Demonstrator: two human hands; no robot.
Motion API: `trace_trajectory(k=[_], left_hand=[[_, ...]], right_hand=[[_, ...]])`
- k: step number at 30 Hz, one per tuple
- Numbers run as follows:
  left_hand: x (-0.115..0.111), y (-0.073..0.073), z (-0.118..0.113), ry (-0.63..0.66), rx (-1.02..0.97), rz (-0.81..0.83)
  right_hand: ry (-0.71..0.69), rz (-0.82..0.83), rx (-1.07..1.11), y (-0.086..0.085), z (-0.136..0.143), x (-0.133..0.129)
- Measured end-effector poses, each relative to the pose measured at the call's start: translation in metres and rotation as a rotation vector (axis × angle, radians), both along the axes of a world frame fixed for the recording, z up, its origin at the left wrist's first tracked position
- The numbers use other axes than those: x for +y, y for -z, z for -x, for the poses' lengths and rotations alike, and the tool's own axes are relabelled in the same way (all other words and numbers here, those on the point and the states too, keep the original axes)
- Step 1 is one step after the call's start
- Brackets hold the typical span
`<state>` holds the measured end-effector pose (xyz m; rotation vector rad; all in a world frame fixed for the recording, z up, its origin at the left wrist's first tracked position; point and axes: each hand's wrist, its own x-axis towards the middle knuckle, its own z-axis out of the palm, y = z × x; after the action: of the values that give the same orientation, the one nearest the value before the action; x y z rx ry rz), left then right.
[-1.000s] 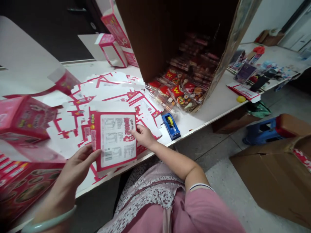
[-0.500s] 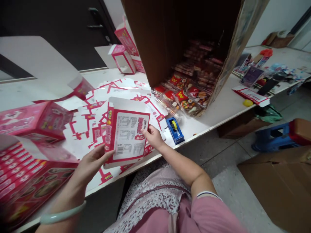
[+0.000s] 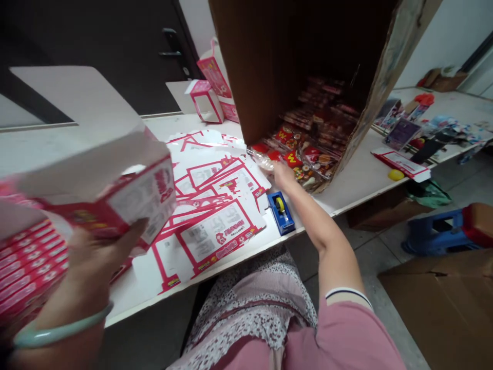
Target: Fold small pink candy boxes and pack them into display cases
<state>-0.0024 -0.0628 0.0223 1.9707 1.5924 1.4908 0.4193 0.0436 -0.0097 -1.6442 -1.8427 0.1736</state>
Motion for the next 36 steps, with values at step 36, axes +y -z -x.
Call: trace_trajectory(k=[36], left_hand=[[0.008, 0.06, -0.049, 0.435, 0.818, -0.33]], right_hand=[[-0.26, 0.287, 0.803, 0.044, 0.084, -0.119]])
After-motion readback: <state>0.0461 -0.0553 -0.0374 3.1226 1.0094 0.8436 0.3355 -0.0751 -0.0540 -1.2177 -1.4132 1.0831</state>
